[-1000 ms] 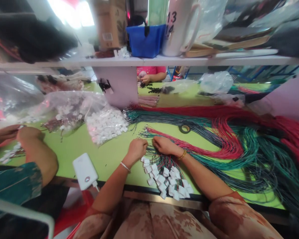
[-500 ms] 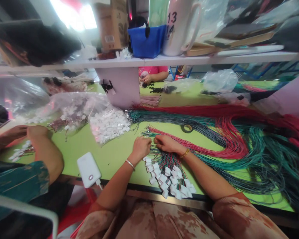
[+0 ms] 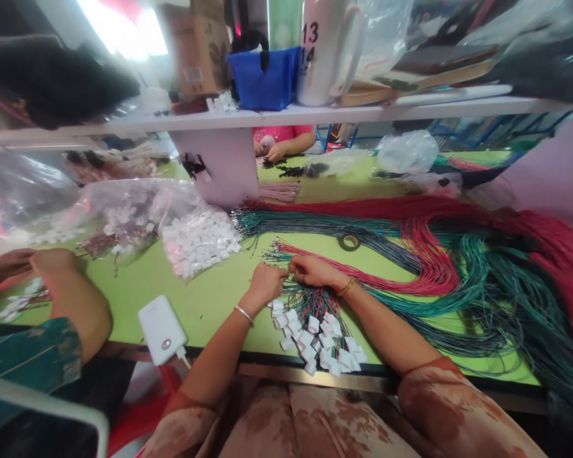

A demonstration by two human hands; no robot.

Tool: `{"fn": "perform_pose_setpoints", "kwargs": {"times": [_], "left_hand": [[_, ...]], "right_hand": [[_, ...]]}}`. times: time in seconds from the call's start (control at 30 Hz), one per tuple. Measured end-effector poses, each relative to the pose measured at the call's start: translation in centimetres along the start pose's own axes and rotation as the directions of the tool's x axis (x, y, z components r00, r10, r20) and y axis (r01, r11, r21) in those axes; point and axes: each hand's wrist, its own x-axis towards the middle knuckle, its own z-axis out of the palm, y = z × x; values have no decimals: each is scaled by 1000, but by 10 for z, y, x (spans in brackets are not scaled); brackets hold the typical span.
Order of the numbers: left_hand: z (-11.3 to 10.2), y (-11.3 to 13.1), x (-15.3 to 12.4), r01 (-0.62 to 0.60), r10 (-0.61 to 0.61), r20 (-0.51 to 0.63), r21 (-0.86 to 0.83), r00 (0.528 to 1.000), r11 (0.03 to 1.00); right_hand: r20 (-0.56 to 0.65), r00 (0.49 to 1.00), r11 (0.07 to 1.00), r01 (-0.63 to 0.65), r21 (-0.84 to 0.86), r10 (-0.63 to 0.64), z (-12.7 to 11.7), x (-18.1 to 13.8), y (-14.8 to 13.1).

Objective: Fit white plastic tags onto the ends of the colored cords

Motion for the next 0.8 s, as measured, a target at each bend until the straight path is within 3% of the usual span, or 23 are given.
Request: {"fn": "perform_pose_setpoints", "kwargs": {"times": [0.27, 0.47, 0.6, 0.67, 0.8], "left_hand": [[5, 3, 2, -108, 105, 36, 129, 994, 986], [-11, -21, -10, 84, -87, 11, 181, 996, 980], [-18, -36, -14, 167, -162, -64, 85, 985, 982], [-18, -40, -15, 125, -127, -116, -23, 985, 992], [-19, -42, -16, -78, 49, -146, -205, 988, 976]], "right_hand": [[-20, 1000, 993, 3, -122, -5, 0, -2, -7], [-89, 996, 960, -5, -281, -21, 6, -9, -15], [-58, 998, 957, 13, -291, -31, 5, -13, -15], [-45, 999, 959, 9, -285, -22, 3, -13, -15], [2, 1000, 958, 12, -286, -12, 1, -12, -17]]}}
